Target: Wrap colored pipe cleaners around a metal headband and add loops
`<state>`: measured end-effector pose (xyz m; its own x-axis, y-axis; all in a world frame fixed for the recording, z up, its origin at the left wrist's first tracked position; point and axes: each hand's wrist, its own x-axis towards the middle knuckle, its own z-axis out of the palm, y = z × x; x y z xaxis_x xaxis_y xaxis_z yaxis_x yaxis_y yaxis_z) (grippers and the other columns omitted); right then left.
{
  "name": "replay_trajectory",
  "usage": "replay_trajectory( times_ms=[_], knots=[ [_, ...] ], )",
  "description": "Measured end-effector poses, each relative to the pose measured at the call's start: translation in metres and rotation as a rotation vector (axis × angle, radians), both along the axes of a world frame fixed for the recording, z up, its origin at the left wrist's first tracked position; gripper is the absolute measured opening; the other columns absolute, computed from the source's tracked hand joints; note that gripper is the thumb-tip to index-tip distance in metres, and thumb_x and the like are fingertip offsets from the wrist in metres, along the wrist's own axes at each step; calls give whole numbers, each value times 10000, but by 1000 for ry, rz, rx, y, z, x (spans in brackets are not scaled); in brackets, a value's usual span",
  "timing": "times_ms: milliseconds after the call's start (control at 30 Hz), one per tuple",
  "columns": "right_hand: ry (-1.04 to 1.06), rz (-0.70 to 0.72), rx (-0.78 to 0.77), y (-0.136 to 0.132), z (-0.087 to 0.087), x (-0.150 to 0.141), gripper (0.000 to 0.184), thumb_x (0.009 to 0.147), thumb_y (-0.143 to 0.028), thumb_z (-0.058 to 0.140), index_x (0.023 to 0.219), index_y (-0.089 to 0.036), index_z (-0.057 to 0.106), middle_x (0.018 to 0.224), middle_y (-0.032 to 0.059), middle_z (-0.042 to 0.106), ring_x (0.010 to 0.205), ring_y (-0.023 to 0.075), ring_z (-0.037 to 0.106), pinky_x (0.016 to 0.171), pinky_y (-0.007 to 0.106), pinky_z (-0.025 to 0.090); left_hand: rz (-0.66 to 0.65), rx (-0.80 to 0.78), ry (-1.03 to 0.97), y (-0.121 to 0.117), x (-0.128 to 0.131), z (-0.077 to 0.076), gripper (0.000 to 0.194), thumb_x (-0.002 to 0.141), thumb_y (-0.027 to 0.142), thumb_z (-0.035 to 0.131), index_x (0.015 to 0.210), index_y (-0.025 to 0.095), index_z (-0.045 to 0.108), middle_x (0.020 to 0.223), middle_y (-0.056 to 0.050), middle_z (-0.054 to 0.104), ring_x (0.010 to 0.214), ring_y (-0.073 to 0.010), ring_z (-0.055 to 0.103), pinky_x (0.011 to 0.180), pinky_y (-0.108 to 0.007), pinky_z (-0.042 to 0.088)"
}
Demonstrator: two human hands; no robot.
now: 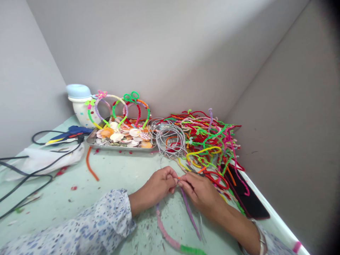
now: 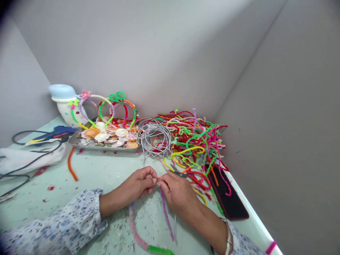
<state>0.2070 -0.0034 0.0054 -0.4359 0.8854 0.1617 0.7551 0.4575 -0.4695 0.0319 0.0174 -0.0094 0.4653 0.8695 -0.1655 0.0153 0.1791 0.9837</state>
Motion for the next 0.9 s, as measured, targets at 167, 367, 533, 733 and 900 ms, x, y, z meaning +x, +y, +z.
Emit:
replay_trajectory(
  times_ms=[167, 367, 533, 733, 900],
  knots=[
    [47, 54, -34, 2, 6, 3, 177, 916, -215, 480, 862, -208, 648, 801, 17, 625, 743, 154, 570, 674, 252, 403, -2, -9, -9, 0, -1, 1, 71, 776, 228, 525, 808, 166, 527, 509, 59, 505, 401, -57, 348, 422, -183, 247],
    [-53, 56, -3, 2, 7, 4, 178, 930, -237, 466, 890, -205, 636, 822, 26, 635, 752, 159, 589, 673, 255, 406, -21, -44, -25, -1, 0, 3, 86, 768, 237, 526, 818, 169, 514, 502, 59, 502, 389, -58, 336, 396, -181, 227],
    [-274, 36, 157, -2, 0, 2, 245, 951, -251, 397, 889, -171, 620, 814, 67, 624, 718, 191, 595, 624, 285, 390, -23, -82, -35, -1, 1, 6, 93, 760, 242, 531, 812, 175, 492, 486, 66, 499, 368, -52, 323, 381, -178, 210],
    [-351, 91, 313, -6, -3, 2, 248, 931, -164, 375, 821, -153, 597, 735, 64, 606, 639, 178, 565, 558, 277, 346, -35, -82, -46, -3, 2, 6, 88, 759, 238, 531, 789, 173, 480, 488, 65, 496, 363, -45, 322, 378, -172, 212],
    [-72, 65, 64, 0, 7, 5, 234, 926, -246, 434, 852, -177, 645, 773, 45, 631, 690, 162, 569, 622, 258, 382, -44, -62, -69, -1, 1, 0, 103, 775, 258, 532, 818, 178, 486, 494, 65, 504, 348, -45, 304, 362, -176, 194]
  ],
)
